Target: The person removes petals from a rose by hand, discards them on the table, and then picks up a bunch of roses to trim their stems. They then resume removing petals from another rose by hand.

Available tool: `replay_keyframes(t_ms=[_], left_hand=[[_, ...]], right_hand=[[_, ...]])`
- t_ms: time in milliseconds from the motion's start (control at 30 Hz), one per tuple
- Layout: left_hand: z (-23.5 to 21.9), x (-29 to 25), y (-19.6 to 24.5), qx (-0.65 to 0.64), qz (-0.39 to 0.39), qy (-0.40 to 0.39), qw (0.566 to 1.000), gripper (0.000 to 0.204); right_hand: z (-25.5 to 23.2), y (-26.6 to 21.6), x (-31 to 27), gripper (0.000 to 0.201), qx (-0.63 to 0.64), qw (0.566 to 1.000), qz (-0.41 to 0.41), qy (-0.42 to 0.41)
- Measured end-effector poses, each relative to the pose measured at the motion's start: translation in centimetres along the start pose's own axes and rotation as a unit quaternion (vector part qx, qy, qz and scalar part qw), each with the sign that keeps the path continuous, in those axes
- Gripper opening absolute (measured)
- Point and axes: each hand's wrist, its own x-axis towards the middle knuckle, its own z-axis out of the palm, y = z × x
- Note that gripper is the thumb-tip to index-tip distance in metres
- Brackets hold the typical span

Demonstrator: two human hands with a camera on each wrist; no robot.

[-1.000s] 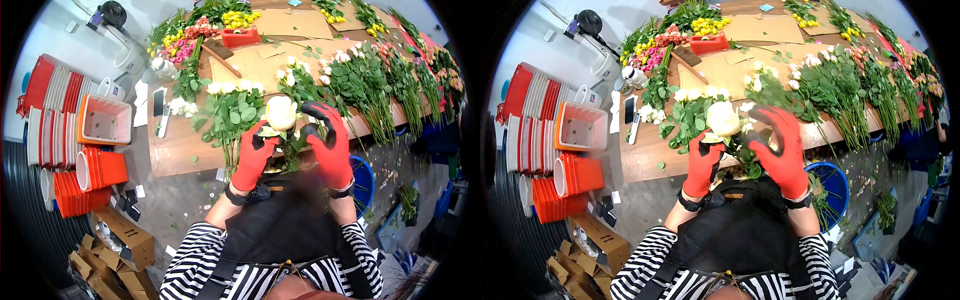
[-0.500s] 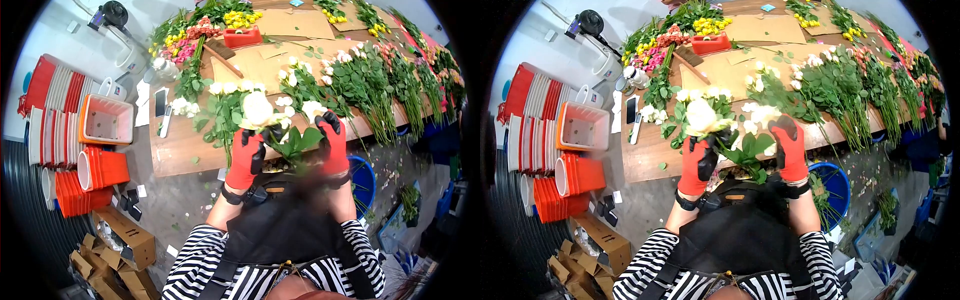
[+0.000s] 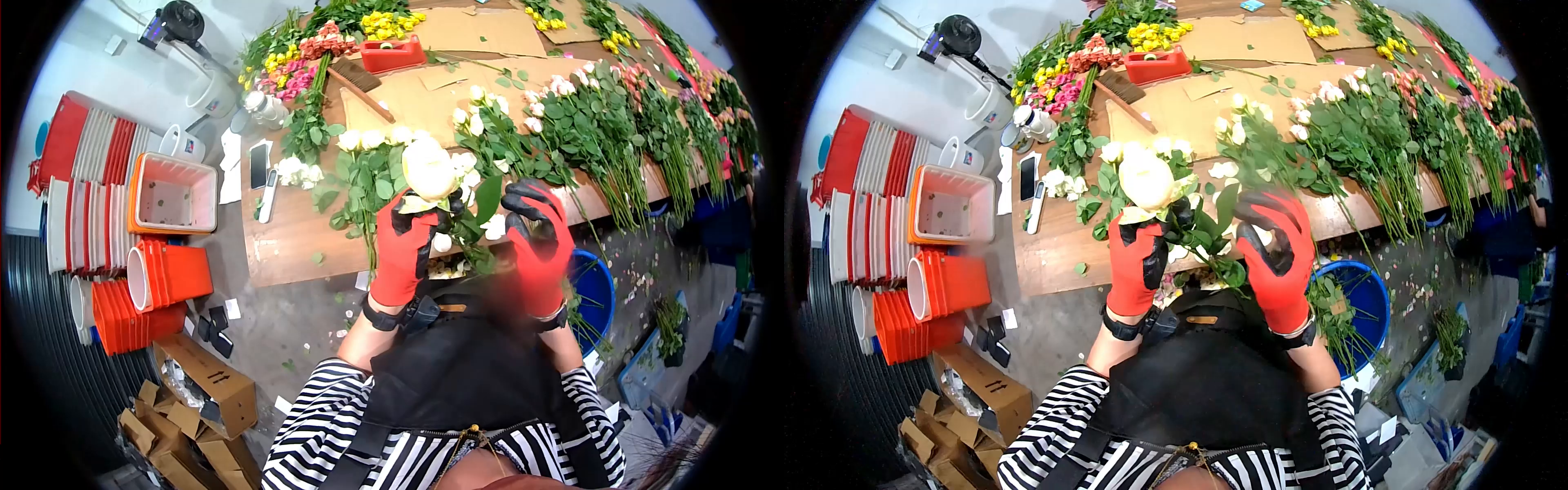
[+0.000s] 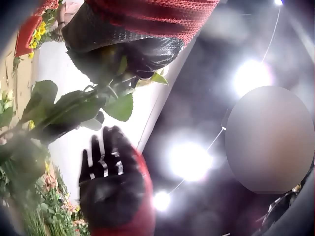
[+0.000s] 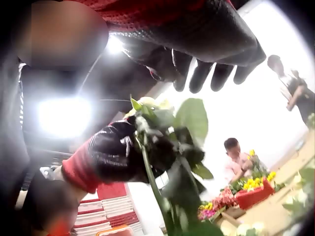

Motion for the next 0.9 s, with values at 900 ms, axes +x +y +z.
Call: replay_keyframes(t_ms=[900], left_hand=[[-7.5, 5.4, -3.1, -0.020, 0.041, 0.114, 0.992, 0.036]], right_hand=[[-0.4, 8.8, -6.4, 0.073, 0.112, 0.885, 0.264, -0.368]])
